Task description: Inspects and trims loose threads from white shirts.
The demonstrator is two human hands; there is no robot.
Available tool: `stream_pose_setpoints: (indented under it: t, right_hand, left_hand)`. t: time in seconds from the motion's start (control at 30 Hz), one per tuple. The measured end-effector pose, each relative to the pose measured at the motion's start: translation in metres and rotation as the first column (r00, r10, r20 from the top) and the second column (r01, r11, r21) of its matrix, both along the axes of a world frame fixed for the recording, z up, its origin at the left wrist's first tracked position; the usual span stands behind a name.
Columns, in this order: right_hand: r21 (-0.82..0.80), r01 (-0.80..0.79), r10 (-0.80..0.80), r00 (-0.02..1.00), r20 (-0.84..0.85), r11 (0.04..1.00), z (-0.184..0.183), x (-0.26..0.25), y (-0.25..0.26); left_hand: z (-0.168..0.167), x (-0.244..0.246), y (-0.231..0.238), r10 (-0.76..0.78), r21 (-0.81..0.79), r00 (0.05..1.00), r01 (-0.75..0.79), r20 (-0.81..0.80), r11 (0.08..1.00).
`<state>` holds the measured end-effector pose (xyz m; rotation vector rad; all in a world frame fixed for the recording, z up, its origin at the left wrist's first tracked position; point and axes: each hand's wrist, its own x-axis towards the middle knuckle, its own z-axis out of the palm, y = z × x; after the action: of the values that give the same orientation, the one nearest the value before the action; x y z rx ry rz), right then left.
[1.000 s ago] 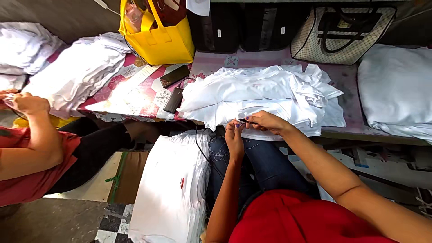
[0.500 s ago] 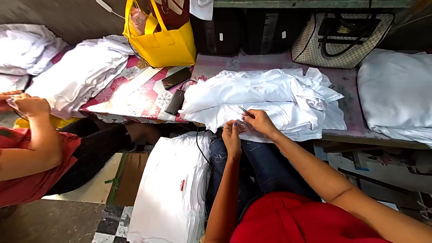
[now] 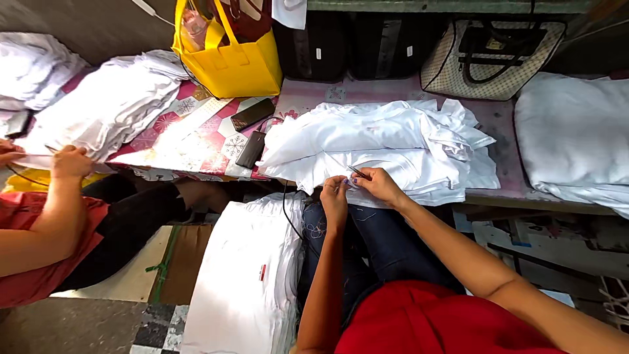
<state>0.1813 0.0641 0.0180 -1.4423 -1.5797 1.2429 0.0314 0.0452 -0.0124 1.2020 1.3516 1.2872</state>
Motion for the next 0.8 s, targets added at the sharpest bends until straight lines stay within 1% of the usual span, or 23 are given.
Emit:
stream_pose_setpoints:
  t: [0.03,0.1,0.2,0.27,0.37,0.43,0.47,0.53,0.57,0.6,0.63,0.67,0.7,0.73,0.8]
  right_hand:
    - [0.031,-0.046,0.044,0.998,0.036,0.998,-0.003,0.002,0.0]
    - [0.063,-0.094,0.091,0.995,0.049,0.994,-0.016,0.003,-0.002]
    - [0.028,-0.075,0.075,0.997,0.023,0.997,-0.03,0.002,-0.001]
    - [-0.028,-0.05,0.05,0.999,-0.001,0.998,-0.033,0.0,-0.002]
    - [-0.097,-0.009,0.005,0.999,-0.045,0.995,-0.03,0.0,-0.005]
    - [-0.101,0.061,-0.066,0.997,-0.044,0.993,-0.026,0.0,-0.009]
    - [-0.07,0.106,-0.108,0.994,-0.033,0.992,-0.023,0.0,-0.01]
    - [0.008,0.178,-0.178,0.984,-0.005,0.984,-0.019,0.001,-0.014]
    - [0.034,0.198,-0.198,0.98,0.008,0.98,-0.016,0.003,-0.016]
    - [0.058,0.209,-0.211,0.977,0.022,0.976,-0.014,0.004,-0.018]
    - [0.073,0.208,-0.211,0.977,0.04,0.975,-0.011,0.006,-0.019]
    - [0.084,0.197,-0.202,0.978,0.059,0.977,-0.009,0.006,-0.02]
    - [0.091,0.183,-0.19,0.979,0.072,0.979,-0.008,0.004,-0.021]
    - [0.093,0.17,-0.177,0.981,0.078,0.981,-0.009,0.002,-0.022]
    - [0.088,0.156,-0.164,0.982,0.094,0.984,-0.01,-0.004,-0.023]
  left_hand:
    - [0.0,-0.003,-0.001,-0.025,-0.037,0.997,0.028,0.067,0.999]
    - [-0.002,-0.008,-0.006,-0.065,-0.122,0.974,0.093,0.218,0.988]
    - [-0.002,-0.016,-0.015,-0.115,-0.195,0.909,0.207,0.401,0.959]
    - [-0.003,-0.023,-0.024,-0.159,-0.196,0.875,0.274,0.456,0.942]
    - [-0.005,-0.031,-0.033,-0.207,-0.185,0.866,0.32,0.456,0.929]
    - [-0.007,-0.036,-0.036,-0.242,-0.15,0.873,0.331,0.423,0.931]
    - [-0.007,-0.038,-0.038,-0.283,-0.122,0.872,0.357,0.399,0.926]
    - [-0.003,-0.044,-0.042,-0.423,-0.068,0.84,0.471,0.341,0.88]
    - [0.002,-0.047,-0.044,-0.484,-0.075,0.823,0.526,0.297,0.847]
    - [0.007,-0.049,-0.047,-0.493,-0.12,0.837,0.529,0.237,0.84]
    - [0.011,-0.046,-0.048,-0.425,-0.168,0.894,0.445,0.143,0.88]
    - [0.012,-0.041,-0.046,-0.304,-0.175,0.952,0.303,0.024,0.937]
    - [0.012,-0.035,-0.043,-0.178,-0.153,0.981,0.165,-0.076,0.974]
    - [0.014,-0.029,-0.039,-0.094,-0.134,0.984,0.074,-0.151,0.988]
    - [0.013,-0.014,-0.029,-0.049,-0.109,0.969,0.023,-0.241,0.994]
